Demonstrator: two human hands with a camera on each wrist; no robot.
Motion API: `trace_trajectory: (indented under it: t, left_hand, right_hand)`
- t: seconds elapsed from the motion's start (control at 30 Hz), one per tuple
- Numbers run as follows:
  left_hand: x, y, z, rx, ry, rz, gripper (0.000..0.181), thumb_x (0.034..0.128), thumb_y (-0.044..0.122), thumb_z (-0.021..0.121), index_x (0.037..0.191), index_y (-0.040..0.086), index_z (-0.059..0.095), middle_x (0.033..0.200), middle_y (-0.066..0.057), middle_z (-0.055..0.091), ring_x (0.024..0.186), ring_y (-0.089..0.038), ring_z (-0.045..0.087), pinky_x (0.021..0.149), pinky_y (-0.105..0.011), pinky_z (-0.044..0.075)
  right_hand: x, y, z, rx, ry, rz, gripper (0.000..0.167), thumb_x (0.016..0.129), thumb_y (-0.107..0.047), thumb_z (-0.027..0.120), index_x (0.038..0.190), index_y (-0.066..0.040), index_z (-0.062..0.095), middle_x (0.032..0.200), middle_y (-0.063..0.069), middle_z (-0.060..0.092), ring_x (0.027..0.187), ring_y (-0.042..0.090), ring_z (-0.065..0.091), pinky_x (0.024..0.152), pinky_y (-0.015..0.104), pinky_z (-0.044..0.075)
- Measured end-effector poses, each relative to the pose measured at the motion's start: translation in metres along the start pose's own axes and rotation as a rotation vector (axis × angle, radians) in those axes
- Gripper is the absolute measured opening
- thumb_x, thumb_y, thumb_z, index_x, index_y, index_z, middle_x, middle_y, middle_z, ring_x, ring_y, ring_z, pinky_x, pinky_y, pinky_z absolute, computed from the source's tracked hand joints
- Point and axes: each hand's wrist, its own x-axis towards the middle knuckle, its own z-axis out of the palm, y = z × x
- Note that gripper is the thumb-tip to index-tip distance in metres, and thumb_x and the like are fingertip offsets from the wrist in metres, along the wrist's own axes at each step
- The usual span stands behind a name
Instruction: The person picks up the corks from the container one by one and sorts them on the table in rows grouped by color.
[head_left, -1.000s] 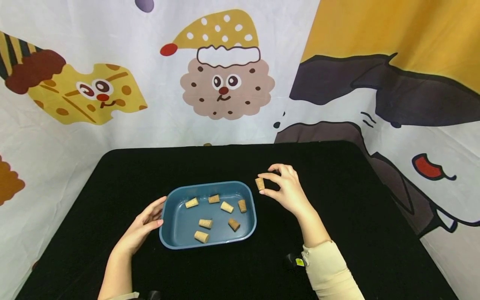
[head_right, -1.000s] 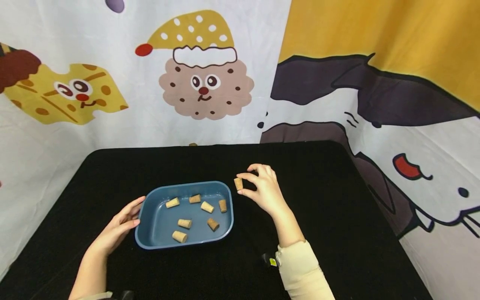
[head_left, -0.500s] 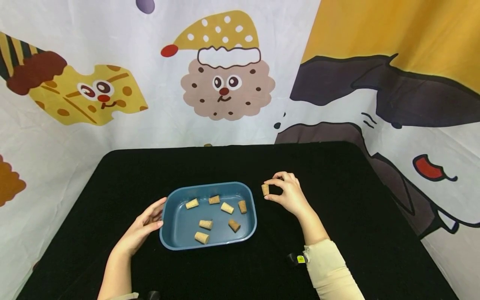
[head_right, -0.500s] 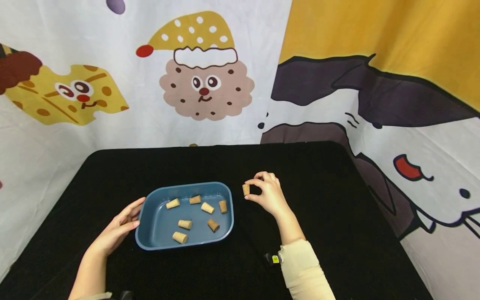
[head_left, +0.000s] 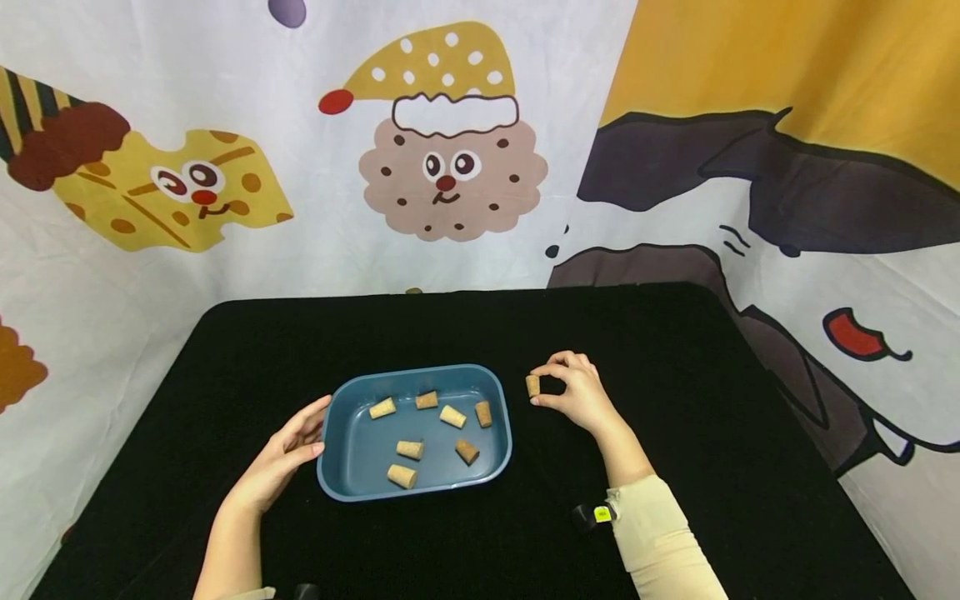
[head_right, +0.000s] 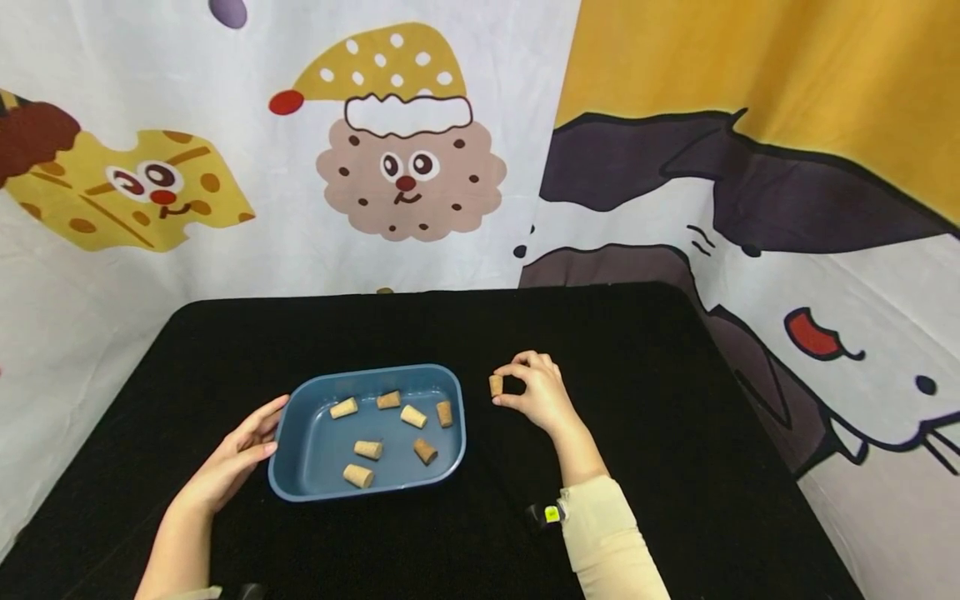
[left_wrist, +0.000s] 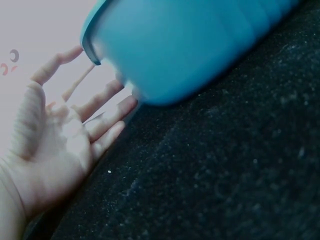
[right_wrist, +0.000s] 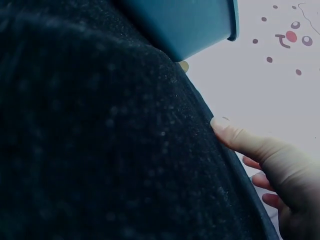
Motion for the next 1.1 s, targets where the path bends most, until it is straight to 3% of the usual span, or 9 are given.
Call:
trace_trajectory:
  t: [0.3,0.57,0.73,1.1]
  left_hand:
    - [-0.001,0.001,0.000,0.015,0.014,-0.018,0.060,0.0968,0.003,0.044,0.152,0.007,0.021,0.148,-0.019,0.036,0.122,-0.013,0.050,0.094,-0.028,0.043]
    - [0.000,0.001,0.001,0.013,0.015,-0.005,0.059,0.0971,0.003,0.044,0.151,0.009,0.023,0.147,-0.018,0.038,0.121,-0.015,0.052,0.094,-0.029,0.044]
    - [0.000,0.001,0.000,0.004,0.001,0.008,0.058,0.0972,0.003,0.043,0.151,0.008,0.022,0.146,-0.016,0.039,0.122,-0.016,0.052,0.094,-0.029,0.044]
    - [0.000,0.001,0.002,0.034,0.027,-0.023,0.060,0.0966,0.004,0.046,0.152,0.010,0.023,0.147,-0.019,0.037,0.121,-0.013,0.052,0.093,-0.028,0.044]
  right_hand:
    - [-0.001,-0.001,0.001,-0.009,-0.053,0.045,0.041,0.073,-0.029,0.084,0.110,-0.018,0.071,0.115,0.008,0.054,0.107,0.028,0.045,0.090,0.050,0.035]
    - [0.001,-0.007,-0.006,-0.017,-0.039,0.040,0.050,0.072,-0.031,0.085,0.117,-0.019,0.068,0.119,0.009,0.053,0.109,0.028,0.043,0.092,0.050,0.034]
    - [0.004,-0.020,-0.017,0.004,0.010,-0.007,0.050,0.072,-0.029,0.085,0.117,-0.019,0.068,0.119,0.008,0.053,0.108,0.027,0.043,0.092,0.050,0.033]
    - [0.006,-0.057,-0.030,0.055,0.086,-0.171,0.047,0.072,-0.025,0.085,0.115,-0.016,0.069,0.119,0.007,0.053,0.109,0.025,0.043,0.090,0.049,0.034]
